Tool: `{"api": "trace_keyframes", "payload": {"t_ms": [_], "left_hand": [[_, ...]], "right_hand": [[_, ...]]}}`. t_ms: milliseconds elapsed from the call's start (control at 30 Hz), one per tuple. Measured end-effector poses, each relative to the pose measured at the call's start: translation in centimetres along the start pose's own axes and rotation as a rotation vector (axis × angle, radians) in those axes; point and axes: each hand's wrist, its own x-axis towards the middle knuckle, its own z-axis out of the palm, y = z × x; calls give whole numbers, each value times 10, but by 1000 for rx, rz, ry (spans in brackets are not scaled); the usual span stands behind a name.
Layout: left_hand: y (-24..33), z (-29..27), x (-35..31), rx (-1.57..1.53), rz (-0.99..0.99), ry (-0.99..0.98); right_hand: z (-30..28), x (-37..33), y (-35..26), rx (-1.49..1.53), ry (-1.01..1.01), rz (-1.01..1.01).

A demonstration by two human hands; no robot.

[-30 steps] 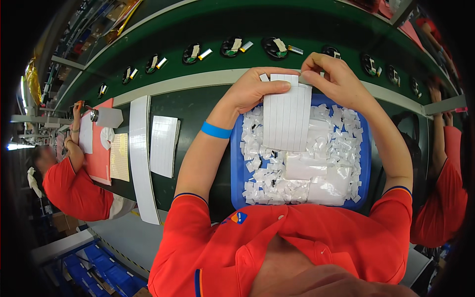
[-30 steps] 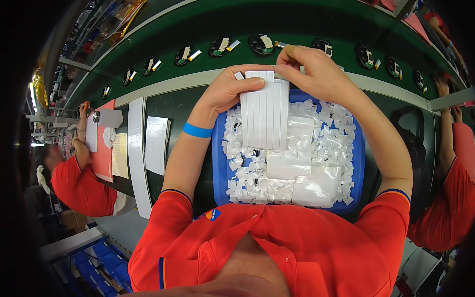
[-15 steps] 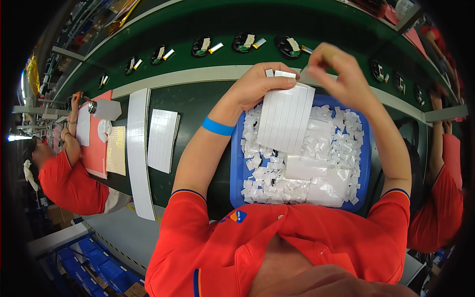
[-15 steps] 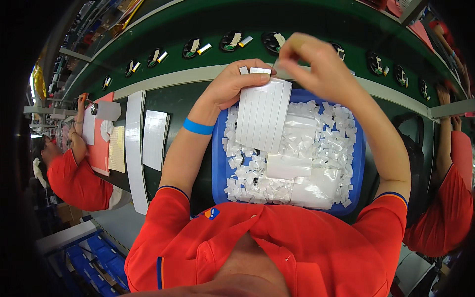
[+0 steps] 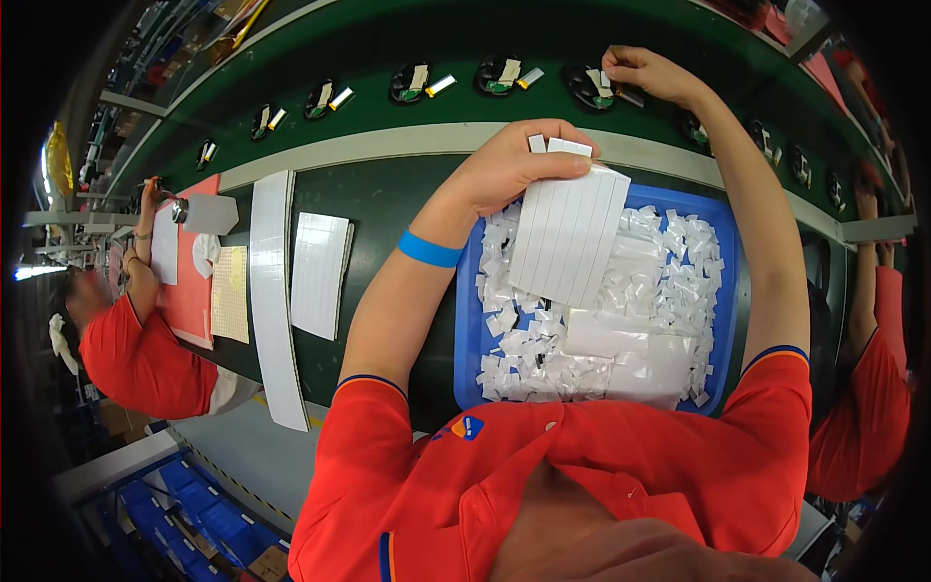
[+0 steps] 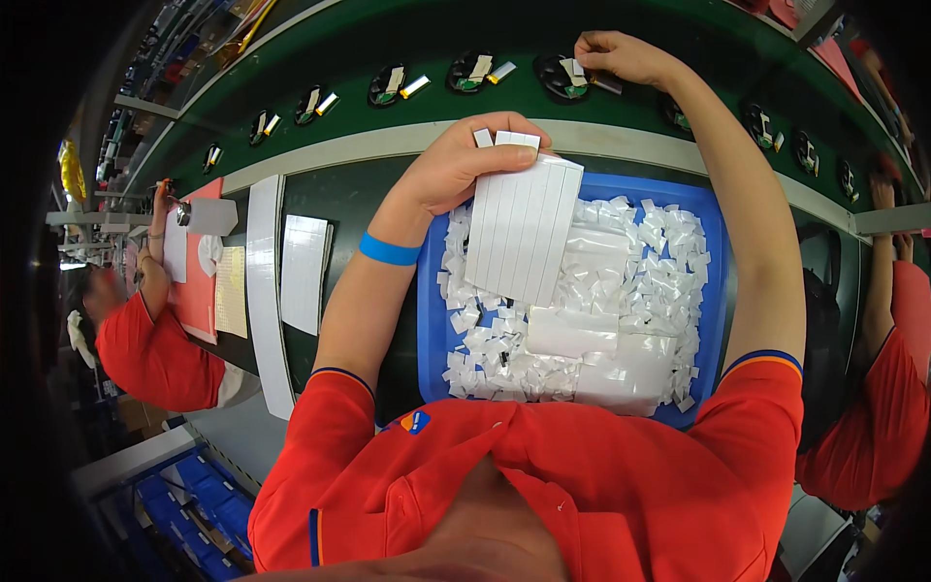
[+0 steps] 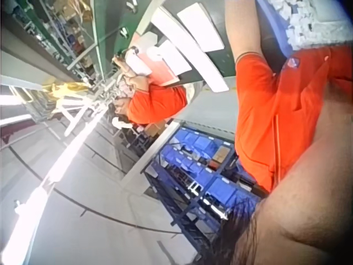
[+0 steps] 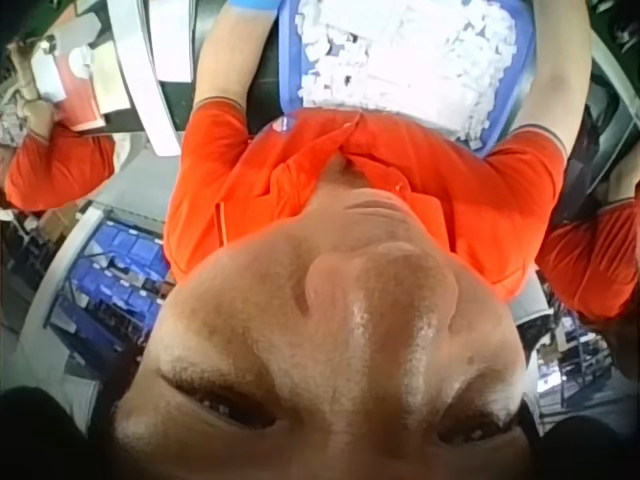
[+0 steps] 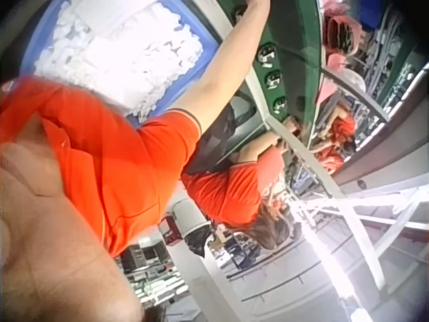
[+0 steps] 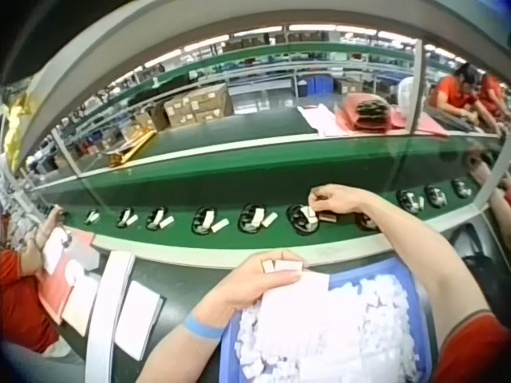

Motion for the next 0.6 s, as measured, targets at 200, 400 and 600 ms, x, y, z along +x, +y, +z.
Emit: {"api": "trace_keyframes", "payload": {"t_ms": [200,400,600], "left_hand": [[-1,0,1,9,33,-14],[-1,0,0,9,26,-16],[-1,-1,1,32,27,-17]], "right_hand": [[-6,-1,8,-83,-29,10],[-7,-6,11,-95,-21,20],[-3,-14,16,-69,82,17]]}}
